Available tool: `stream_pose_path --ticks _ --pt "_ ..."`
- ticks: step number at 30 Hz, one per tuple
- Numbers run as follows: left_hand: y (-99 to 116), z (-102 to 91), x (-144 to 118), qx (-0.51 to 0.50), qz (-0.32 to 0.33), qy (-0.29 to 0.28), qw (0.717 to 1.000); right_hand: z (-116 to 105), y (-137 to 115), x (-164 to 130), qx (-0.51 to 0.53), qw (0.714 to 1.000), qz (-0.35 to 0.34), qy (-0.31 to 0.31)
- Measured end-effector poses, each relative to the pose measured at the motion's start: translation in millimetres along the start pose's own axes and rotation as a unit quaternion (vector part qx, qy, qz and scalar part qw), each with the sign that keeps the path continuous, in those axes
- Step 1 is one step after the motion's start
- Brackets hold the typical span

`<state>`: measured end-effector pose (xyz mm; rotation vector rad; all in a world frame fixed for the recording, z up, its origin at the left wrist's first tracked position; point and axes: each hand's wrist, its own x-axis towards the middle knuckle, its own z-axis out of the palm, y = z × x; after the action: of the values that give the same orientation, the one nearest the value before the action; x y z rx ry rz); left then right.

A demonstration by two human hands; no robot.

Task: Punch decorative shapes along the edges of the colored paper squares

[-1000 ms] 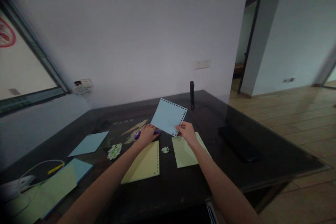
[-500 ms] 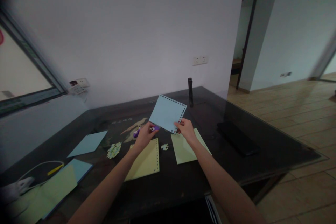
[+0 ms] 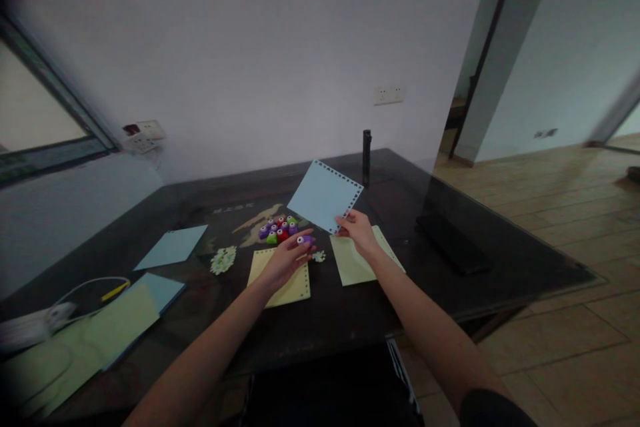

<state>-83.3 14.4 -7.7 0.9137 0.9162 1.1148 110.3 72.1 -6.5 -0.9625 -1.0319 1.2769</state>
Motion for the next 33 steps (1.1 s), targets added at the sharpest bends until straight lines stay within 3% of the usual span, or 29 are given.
stream_pose_path --ticks 7,18,26,33 --pt "3 0.9 1 -0.042 0.006 0.031 0.999 4 -1 -3 0.002 1.000 0.022 -0.012" --pt "5 0.0 0 0.077 0.037 0.035 0.996 8 2 -6 -0.011 0.999 0.018 -0.024" --pt "0 1.6 2 0.056 0.060 0.024 0.996 21 3 -16 0.015 0.998 0.000 -0.054" --pt "2 3.7 -1 0.030 0.041 0.023 0.998 24 3 -18 0.020 0.999 -0.014 -0.047"
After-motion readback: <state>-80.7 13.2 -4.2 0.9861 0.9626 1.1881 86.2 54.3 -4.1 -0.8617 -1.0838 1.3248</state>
